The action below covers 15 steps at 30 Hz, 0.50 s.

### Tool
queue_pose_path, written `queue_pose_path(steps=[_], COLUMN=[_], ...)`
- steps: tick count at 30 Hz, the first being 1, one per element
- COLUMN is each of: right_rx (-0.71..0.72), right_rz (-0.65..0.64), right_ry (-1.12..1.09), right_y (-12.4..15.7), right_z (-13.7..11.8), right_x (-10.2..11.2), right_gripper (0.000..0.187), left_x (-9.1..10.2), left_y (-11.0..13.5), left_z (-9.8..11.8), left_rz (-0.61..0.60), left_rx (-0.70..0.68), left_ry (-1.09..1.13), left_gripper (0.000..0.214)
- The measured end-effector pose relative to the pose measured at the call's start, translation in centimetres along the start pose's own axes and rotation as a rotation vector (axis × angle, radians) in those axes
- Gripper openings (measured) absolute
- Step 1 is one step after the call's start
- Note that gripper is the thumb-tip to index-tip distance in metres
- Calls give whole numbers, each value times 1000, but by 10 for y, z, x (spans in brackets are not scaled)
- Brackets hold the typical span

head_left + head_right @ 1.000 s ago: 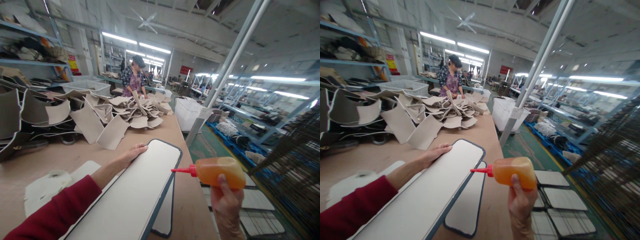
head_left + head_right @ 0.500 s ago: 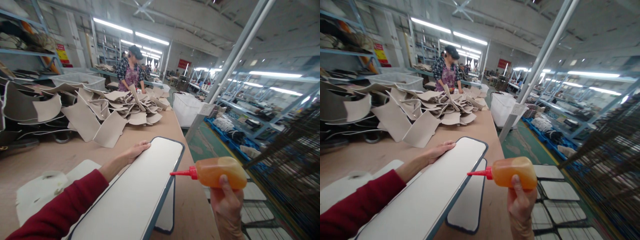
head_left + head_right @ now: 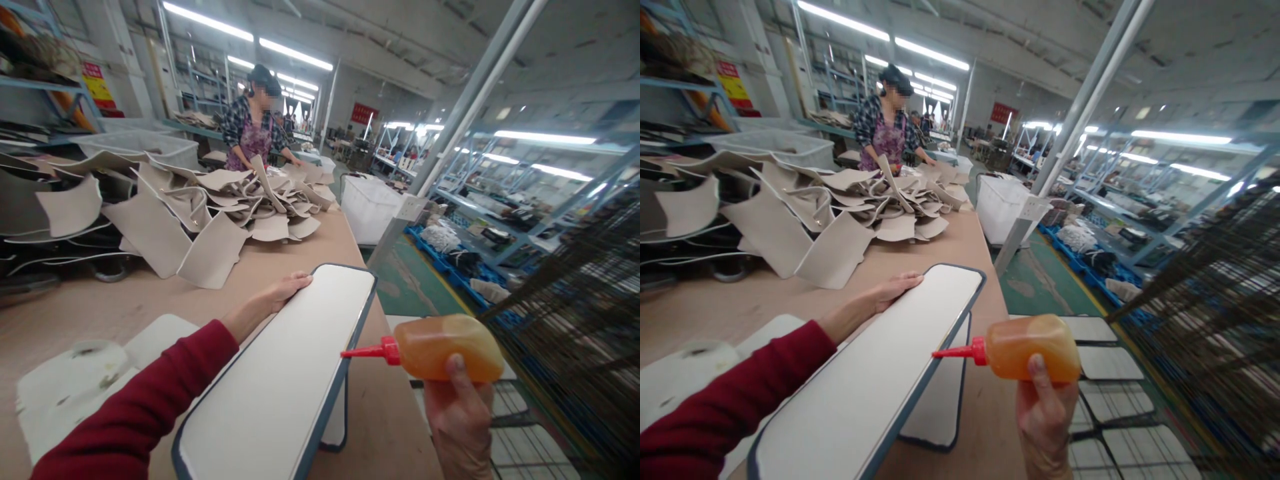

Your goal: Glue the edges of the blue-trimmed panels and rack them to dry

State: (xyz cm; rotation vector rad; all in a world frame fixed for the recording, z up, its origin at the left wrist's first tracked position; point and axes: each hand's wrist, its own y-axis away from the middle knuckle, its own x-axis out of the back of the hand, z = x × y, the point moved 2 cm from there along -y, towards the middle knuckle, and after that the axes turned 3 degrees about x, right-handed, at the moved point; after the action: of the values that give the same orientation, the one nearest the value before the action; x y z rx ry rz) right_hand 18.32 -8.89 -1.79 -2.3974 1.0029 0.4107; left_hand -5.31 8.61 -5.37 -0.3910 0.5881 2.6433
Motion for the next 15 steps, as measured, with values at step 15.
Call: queue_pose_path(steps=[15], right_rx=[20], right_rz=[28], right_ry=[8], right_y=[-12], right_z=[-28], right_x=[49], right_gripper=[40], left_x=[-64], left_y=[-13], left_z=[6], left_rz=[11], left_rx=[-8], left_ry=[-78], left_gripper=[15])
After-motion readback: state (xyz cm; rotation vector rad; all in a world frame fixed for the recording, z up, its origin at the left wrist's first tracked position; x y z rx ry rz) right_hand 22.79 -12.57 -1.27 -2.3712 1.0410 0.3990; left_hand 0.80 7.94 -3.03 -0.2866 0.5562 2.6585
